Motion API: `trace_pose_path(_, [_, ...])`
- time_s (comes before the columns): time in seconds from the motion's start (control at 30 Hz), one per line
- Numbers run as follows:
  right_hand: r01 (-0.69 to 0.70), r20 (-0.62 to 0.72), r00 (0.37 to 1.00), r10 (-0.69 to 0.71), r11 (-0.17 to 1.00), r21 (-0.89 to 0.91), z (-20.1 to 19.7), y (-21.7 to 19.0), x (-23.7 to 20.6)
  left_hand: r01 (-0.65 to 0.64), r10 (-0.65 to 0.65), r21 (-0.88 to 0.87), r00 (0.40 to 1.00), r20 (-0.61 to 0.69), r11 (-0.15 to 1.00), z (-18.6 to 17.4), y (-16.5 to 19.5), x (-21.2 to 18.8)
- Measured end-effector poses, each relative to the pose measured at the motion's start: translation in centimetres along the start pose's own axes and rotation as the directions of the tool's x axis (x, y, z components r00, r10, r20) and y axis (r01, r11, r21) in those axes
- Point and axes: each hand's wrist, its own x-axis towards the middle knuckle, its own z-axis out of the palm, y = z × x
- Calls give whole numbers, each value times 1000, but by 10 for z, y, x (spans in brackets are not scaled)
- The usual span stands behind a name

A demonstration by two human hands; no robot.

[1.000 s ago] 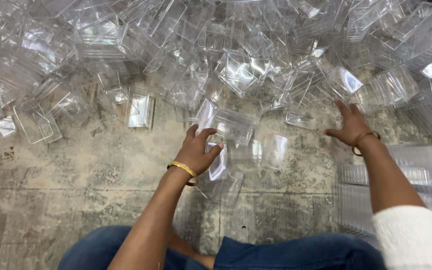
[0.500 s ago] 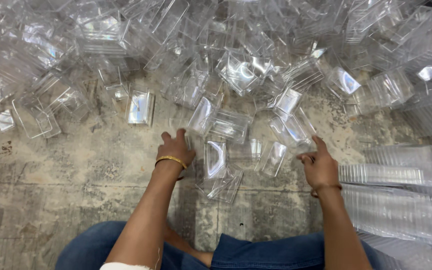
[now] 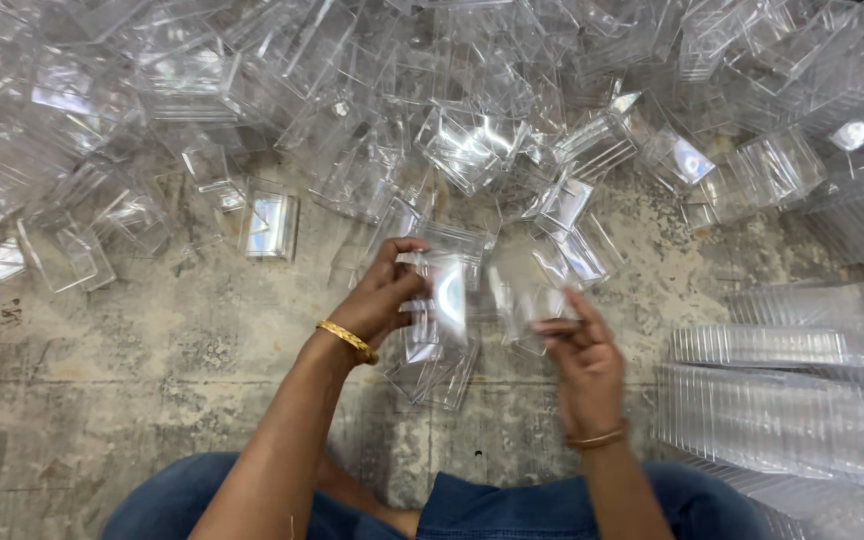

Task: The person sits on the floor and repeatedly picks up small clear plastic containers from a large pile, aligns them, and stacks them into neat piles. The person handles the containers by hand, occasionally adjusting the stacks to ensure they are aligned.

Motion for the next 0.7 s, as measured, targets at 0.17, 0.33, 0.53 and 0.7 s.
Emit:
trace_pose_path(0.17, [178, 167, 975, -147, 967, -184, 28, 20, -18, 29, -28, 196, 1000, -10, 980, 7, -7, 2])
trace_pose_path(0.33, [101, 241, 969, -53, 976, -191, 23, 29, -21, 37, -43, 199, 999, 28, 979, 8, -12, 4])
trace_pose_path(0.53, [230, 324, 935, -144, 942, -245, 26, 22, 4, -52, 45, 130, 998, 53, 990, 4, -7, 2])
trace_pose_path(0.7, [631, 585, 683, -437, -49, -774, 45, 19, 38, -75, 65, 152, 995, 69, 986, 4, 5, -4])
